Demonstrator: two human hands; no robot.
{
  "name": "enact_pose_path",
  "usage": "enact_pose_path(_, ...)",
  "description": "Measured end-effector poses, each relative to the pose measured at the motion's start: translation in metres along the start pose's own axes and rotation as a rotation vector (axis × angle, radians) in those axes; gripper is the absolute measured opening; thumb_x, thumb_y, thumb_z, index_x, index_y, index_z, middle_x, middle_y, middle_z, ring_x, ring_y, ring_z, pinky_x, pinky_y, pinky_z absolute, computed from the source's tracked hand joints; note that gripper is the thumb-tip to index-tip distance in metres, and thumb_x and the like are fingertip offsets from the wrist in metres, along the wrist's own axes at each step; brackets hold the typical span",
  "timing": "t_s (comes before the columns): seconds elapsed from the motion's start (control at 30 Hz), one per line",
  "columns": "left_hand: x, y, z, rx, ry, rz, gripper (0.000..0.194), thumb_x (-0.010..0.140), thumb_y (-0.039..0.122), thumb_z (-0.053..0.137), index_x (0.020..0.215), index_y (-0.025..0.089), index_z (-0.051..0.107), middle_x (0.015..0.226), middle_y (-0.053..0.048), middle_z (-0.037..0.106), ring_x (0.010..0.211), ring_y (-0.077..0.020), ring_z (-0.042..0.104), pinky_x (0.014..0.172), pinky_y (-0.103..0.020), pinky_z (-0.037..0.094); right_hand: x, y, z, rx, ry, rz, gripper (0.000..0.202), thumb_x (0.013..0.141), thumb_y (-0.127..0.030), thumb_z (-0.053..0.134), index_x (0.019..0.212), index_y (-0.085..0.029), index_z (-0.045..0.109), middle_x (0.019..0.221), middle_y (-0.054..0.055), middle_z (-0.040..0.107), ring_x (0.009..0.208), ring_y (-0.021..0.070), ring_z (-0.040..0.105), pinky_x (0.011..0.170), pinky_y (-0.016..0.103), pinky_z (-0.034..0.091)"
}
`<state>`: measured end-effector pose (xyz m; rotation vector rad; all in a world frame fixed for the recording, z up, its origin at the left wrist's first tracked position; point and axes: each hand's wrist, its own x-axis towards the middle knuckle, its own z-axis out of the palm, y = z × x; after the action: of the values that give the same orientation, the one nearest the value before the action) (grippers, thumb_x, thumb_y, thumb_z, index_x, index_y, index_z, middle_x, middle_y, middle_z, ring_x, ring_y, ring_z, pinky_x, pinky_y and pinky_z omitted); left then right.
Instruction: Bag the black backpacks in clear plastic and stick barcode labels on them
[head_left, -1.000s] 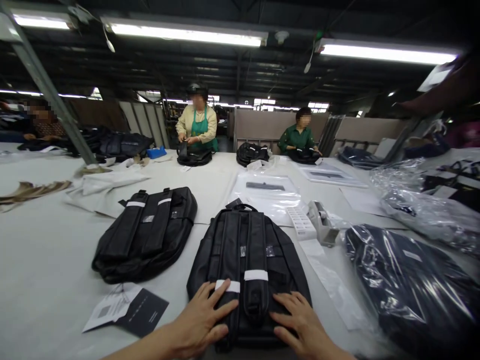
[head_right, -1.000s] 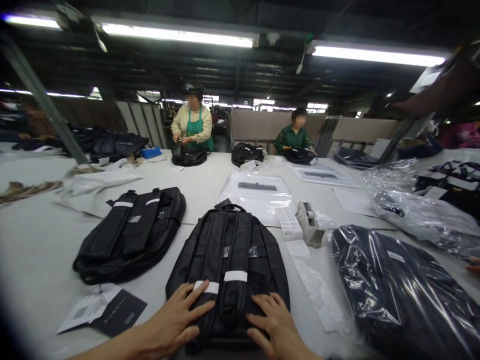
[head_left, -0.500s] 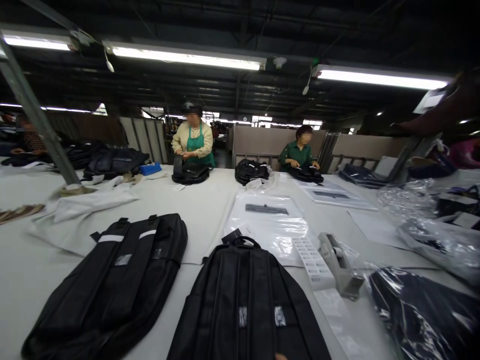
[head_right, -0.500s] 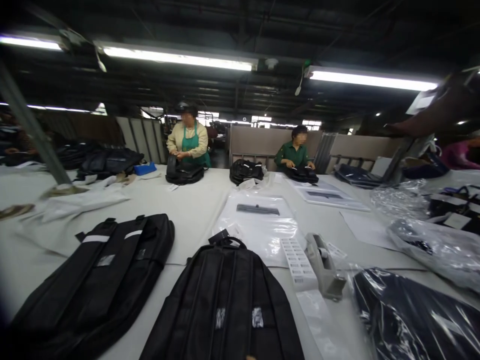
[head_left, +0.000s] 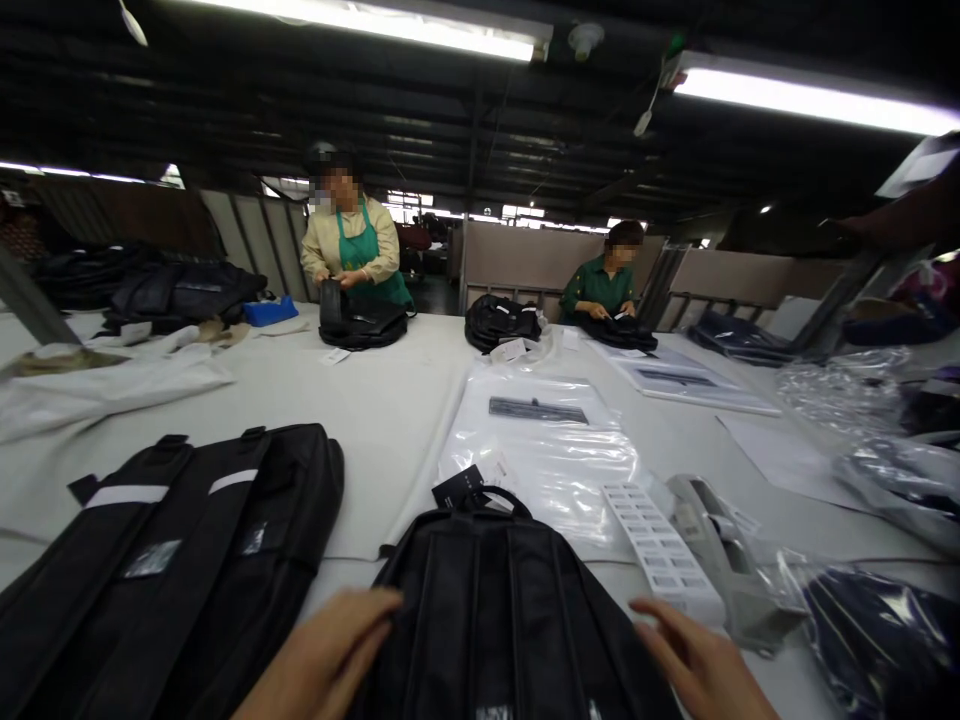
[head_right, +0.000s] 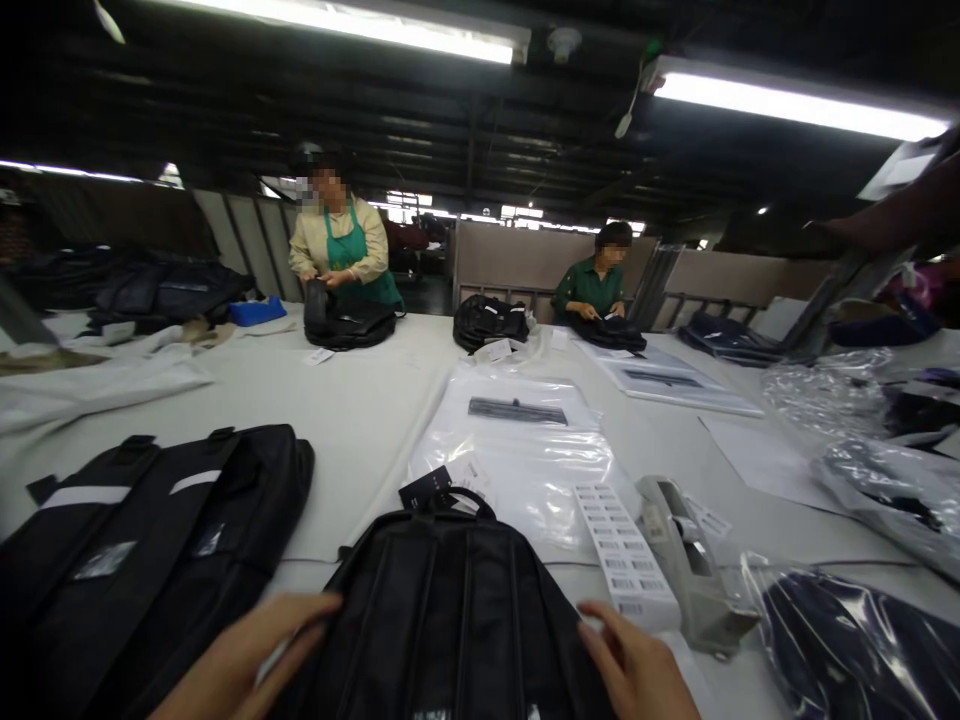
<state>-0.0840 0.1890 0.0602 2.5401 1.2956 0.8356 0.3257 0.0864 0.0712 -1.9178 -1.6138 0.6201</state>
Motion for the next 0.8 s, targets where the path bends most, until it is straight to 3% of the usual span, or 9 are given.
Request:
enact_pose_path(0.07, 0.031, -0.003, 0.004, -0.110, -0.091, -0.122, 0.037, 0.092, 0.039, 0.037, 0.120, 0.019, 0.052, 0.112, -0.008, 0.061, 0.101, -0.0223, 0.056, 0.090, -0.035, 0.045, 0.061, -0.004, 0.015, -0.038, 0.105, -0.216, 0.042, 0.079, -0.045, 0.047, 0.109, -0.019, 0.061, 0.093, 0.010, 0.066, 0.085, 0.0257, 0.061, 0.082, 0.043, 0.049)
enact_pose_path(0.17, 0.086, -0.008, 0.014, -0.265, -0.294, -0.191, 0.036, 0.088, 0.039, 0.038, 0.102, 0.015, 0.061, 0.094, -0.006, 0.066, 0.087, -0.0211, 0.060, 0.080, -0.031, 0.047, 0.125, -0.019, 0.039, -0.060, -0.068, -0.368, 0.035, 0.080, -0.032, 0.044, 0.107, -0.018, 0.062, 0.100, 0.009, 0.065, 0.093, 0.0227, 0.060, 0.086, 0.039, 0.047)
enact_pose_path(0.27, 0.122, -0.011, 0.024, -0.278, -0.360, -0.135, 0.028, 0.081, 0.035, 0.048, 0.092, 0.015, 0.063, 0.090, -0.004, 0.065, 0.084, -0.0208, 0.059, 0.076, -0.028, 0.045, 0.151, -0.032, 0.046, -0.053, -0.239, -0.390, 0.032, 0.079, -0.028, 0.047, 0.105, -0.019, 0.063, 0.097, 0.007, 0.064, 0.087, 0.0199, 0.060, 0.081, 0.035, 0.047)
enact_pose_path(0.4, 0.137, -0.008, 0.021, -0.316, -0.466, -0.037, 0.030, 0.070, 0.023, 0.055, 0.099, 0.018, 0.061, 0.095, -0.001, 0.063, 0.088, -0.0190, 0.057, 0.077, -0.025, 0.043, 0.147, -0.049, 0.037, -0.109, -0.322, -0.459, 0.034, 0.072, -0.026, 0.057, 0.105, -0.019, 0.061, 0.097, 0.005, 0.062, 0.089, 0.0209, 0.058, 0.083, 0.034, 0.045)
enact_pose_path(0.53, 0.143, 0.006, -0.002, -0.334, -0.587, 0.048, 0.028, 0.072, 0.023, 0.055, 0.098, 0.019, 0.062, 0.089, 0.000, 0.064, 0.081, -0.0182, 0.057, 0.072, -0.024, 0.044, 0.125, -0.070, 0.024, -0.069, -0.242, -0.538, 0.017, 0.072, -0.021, 0.054, 0.089, -0.019, 0.055, 0.085, 0.002, 0.059, 0.079, 0.0179, 0.056, 0.071, 0.029, 0.045)
enact_pose_path(0.67, 0.138, 0.028, -0.029, -0.209, -0.504, 0.190, 0.028, 0.070, 0.017, 0.055, 0.096, 0.021, 0.064, 0.105, -0.003, 0.059, 0.099, -0.0231, 0.052, 0.089, -0.031, 0.040, 0.104, -0.081, 0.011, -0.019, -0.183, -0.640, 0.017, 0.072, -0.014, 0.049, 0.087, -0.020, 0.050, 0.086, 0.002, 0.056, 0.080, 0.0172, 0.055, 0.070, 0.028, 0.045)
enact_pose_path(0.73, 0.134, 0.037, -0.039, -0.162, -0.461, 0.278, 0.033, 0.069, 0.011, 0.052, 0.098, 0.022, 0.064, 0.107, -0.004, 0.057, 0.100, -0.0229, 0.052, 0.090, -0.031, 0.039, 0.097, -0.084, 0.005, -0.041, -0.127, -0.673, 0.017, 0.071, -0.010, 0.046, 0.084, -0.020, 0.051, 0.087, 0.004, 0.055, 0.080, 0.0175, 0.054, 0.072, 0.029, 0.045)
enact_pose_path(0.8, 0.132, 0.043, -0.047, -0.227, -0.536, 0.321, 0.037, 0.071, 0.008, 0.048, 0.103, 0.023, 0.062, 0.104, -0.002, 0.060, 0.096, -0.0203, 0.055, 0.086, -0.027, 0.042, 0.094, -0.089, 0.001, -0.042, -0.117, -0.701, 0.018, 0.072, -0.011, 0.046, 0.085, -0.020, 0.054, 0.091, 0.006, 0.056, 0.084, 0.0184, 0.055, 0.074, 0.029, 0.045)
